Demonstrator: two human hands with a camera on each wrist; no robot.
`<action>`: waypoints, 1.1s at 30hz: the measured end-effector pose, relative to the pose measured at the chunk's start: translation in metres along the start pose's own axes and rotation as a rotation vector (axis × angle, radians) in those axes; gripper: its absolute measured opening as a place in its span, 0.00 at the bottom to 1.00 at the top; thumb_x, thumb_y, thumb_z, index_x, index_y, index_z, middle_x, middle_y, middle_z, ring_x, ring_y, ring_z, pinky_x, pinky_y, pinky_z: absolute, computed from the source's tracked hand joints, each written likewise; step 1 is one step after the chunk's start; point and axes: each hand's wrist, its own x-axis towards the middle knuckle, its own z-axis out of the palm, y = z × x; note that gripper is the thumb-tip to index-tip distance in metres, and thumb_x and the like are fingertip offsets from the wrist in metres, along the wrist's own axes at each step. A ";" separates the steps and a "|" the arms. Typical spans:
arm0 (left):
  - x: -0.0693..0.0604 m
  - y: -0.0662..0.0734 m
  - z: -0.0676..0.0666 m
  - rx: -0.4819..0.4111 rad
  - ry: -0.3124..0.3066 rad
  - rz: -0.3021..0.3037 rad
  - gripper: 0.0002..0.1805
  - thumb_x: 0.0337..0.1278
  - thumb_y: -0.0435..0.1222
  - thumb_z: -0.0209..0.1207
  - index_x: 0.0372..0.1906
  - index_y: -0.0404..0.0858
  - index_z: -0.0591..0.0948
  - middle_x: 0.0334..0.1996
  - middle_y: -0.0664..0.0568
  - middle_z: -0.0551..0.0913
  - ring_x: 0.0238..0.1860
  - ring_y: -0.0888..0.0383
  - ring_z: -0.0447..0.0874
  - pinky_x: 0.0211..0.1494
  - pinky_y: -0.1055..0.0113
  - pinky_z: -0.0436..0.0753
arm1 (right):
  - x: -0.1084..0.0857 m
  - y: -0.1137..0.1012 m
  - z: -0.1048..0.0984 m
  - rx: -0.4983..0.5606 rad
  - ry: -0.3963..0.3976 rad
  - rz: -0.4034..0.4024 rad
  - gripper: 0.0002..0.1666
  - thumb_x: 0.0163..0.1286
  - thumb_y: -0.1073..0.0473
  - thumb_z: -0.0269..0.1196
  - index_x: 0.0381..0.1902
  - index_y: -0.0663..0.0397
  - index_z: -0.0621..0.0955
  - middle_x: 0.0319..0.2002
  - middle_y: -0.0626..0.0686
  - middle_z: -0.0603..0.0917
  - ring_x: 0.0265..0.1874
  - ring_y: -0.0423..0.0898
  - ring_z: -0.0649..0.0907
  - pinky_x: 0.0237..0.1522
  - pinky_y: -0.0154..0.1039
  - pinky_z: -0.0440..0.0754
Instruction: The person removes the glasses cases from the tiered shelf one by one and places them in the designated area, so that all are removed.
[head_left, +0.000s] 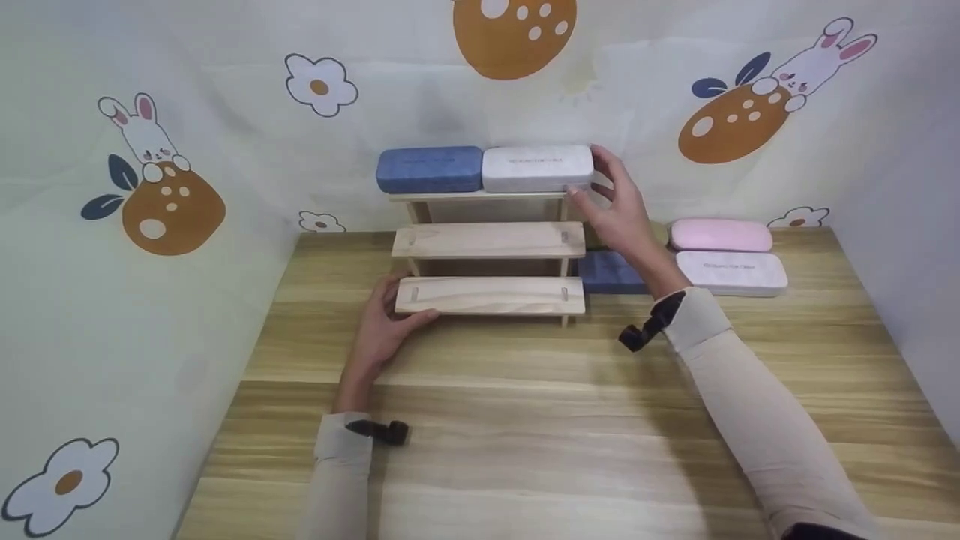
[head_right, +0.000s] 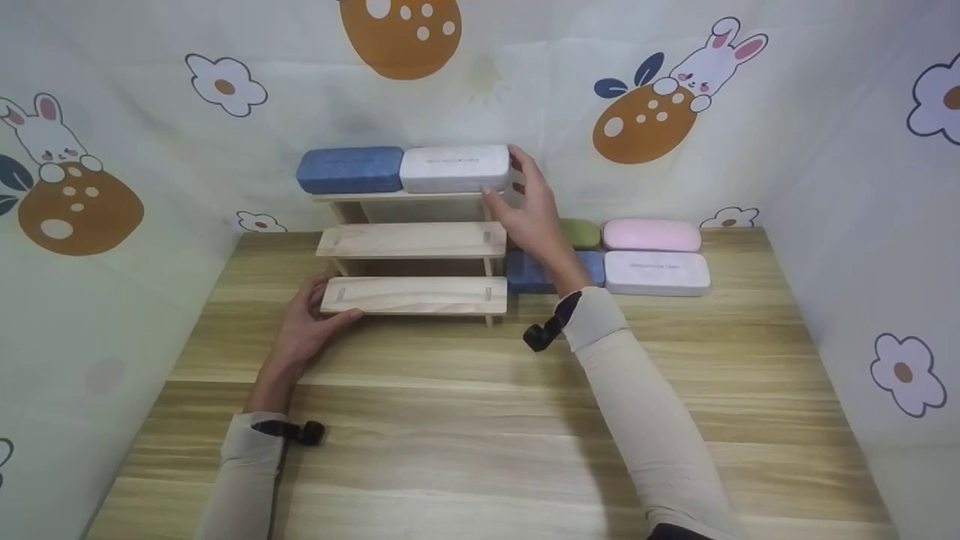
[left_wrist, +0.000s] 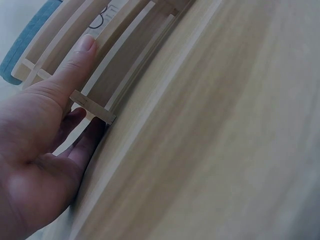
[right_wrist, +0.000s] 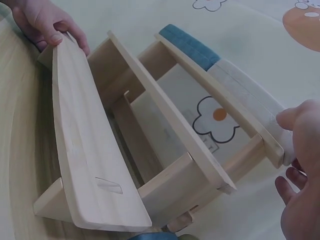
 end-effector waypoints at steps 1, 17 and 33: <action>0.000 0.000 0.000 -0.002 -0.001 0.002 0.46 0.50 0.37 0.84 0.74 0.44 0.73 0.68 0.49 0.85 0.65 0.53 0.84 0.69 0.67 0.81 | 0.000 0.000 0.000 -0.006 -0.005 0.004 0.47 0.76 0.52 0.70 0.85 0.54 0.62 0.80 0.56 0.70 0.81 0.50 0.68 0.81 0.55 0.71; -0.001 0.000 0.002 -0.002 -0.002 -0.029 0.49 0.50 0.39 0.84 0.76 0.43 0.71 0.70 0.48 0.83 0.68 0.53 0.83 0.71 0.67 0.80 | -0.001 -0.004 -0.001 -0.034 0.028 0.056 0.52 0.73 0.48 0.73 0.86 0.52 0.61 0.77 0.57 0.71 0.77 0.50 0.71 0.80 0.54 0.71; -0.002 0.001 -0.001 0.000 0.010 -0.039 0.49 0.50 0.39 0.84 0.76 0.43 0.71 0.71 0.46 0.82 0.71 0.51 0.80 0.79 0.55 0.74 | -0.005 -0.006 -0.007 -0.054 0.038 0.033 0.41 0.69 0.53 0.78 0.75 0.56 0.75 0.67 0.57 0.76 0.67 0.49 0.76 0.77 0.53 0.74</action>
